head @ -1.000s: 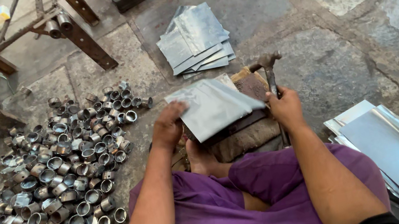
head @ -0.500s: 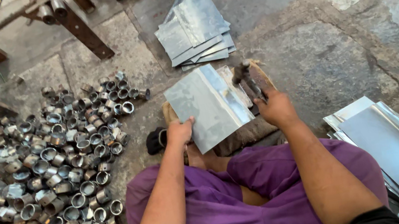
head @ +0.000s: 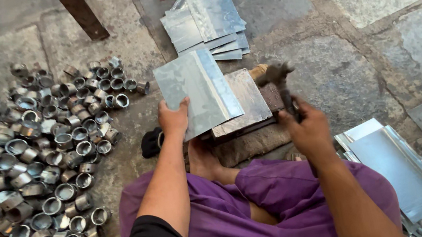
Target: The person sits on the floor and repeatedly strikes a rectangular metal sheet with a hammer to flatten it. They hold the sheet with one hand while hammering with the other, occasionally repositioning the sheet on a small wooden block.
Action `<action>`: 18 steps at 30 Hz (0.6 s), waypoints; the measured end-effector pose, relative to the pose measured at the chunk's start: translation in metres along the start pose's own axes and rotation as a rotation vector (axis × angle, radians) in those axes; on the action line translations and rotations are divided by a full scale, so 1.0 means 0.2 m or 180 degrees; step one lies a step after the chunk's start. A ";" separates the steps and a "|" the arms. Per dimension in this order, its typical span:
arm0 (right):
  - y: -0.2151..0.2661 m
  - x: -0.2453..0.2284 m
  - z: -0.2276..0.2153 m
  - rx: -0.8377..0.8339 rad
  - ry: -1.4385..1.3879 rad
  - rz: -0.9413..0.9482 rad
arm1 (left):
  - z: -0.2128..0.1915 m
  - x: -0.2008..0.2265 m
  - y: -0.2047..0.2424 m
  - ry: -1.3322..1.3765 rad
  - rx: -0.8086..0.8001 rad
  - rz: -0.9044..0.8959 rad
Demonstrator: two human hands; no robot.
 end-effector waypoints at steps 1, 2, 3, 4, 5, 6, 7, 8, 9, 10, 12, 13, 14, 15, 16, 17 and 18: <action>0.04 -0.13 -0.09 0.0173 -0.0325 -0.0444 | 0.00 0.01 -0.01 0.0069 -0.0045 0.0052; 0.09 -0.26 -0.16 0.0333 -0.0656 -0.0888 | 0.00 0.03 -0.01 0.0051 -0.0067 0.0177; 0.13 -0.36 -0.26 0.0628 -0.0731 -0.1164 | 0.00 0.05 -0.02 0.0035 -0.0090 0.0302; 0.18 -0.44 -0.35 0.0913 -0.0816 -0.1425 | 0.00 0.05 -0.01 0.0000 -0.0120 0.0420; 0.22 -0.51 -0.43 0.1172 -0.0800 -0.1681 | 0.01 0.03 0.00 -0.0039 -0.0188 0.0295; 0.27 -0.57 -0.51 0.1455 -0.0800 -0.1950 | 0.02 0.03 -0.02 -0.0071 -0.0250 0.0197; 0.31 -0.59 -0.50 0.1542 -0.1161 -0.2068 | 0.03 0.02 -0.02 -0.0103 -0.0312 0.0100; 0.35 -0.58 -0.48 0.1633 -0.1538 -0.2202 | 0.02 0.03 -0.03 -0.0141 -0.0251 0.0162; 0.38 -0.53 -0.47 0.1719 -0.1918 -0.2332 | 0.02 0.03 -0.03 -0.0180 -0.0189 0.0224; 0.35 -0.42 -0.40 0.1564 -0.2254 -0.2107 | 0.02 0.03 -0.03 -0.0221 -0.0137 0.0285; 0.27 -0.25 -0.12 0.1061 -0.1764 -0.1844 | 0.04 0.01 -0.04 -0.0206 -0.0184 0.0176; 0.25 -0.20 0.00 0.0709 -0.0944 -0.1798 | 0.05 -0.01 -0.04 -0.0200 -0.0212 0.0124; 0.24 -0.21 0.13 0.0885 0.0948 -0.2108 | 0.05 -0.01 -0.04 -0.0219 -0.0194 0.0145; 0.21 -0.16 0.23 0.0188 0.0686 -0.1751 | 0.05 -0.02 -0.04 -0.0238 -0.0176 0.0166; 0.17 -0.14 0.32 -0.0494 0.0417 -0.1398 | 0.04 -0.02 -0.05 -0.0250 -0.0141 0.0197; 0.14 -0.14 0.27 -0.0303 0.0392 -0.0966 | 0.04 -0.01 -0.06 -0.0236 -0.0116 0.0249; 0.15 -0.13 0.17 -0.0136 0.0360 -0.0513 | 0.04 -0.02 -0.05 -0.0241 -0.0099 0.0280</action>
Point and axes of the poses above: each hand's wrist, its own y-axis away from the middle knuckle, its own z-axis out of the palm, x = y × z, the point moved 7 cm from there along -y, towards the middle knuckle, and after that the axes turned 3 degrees about -z, right-handed, at the moved point
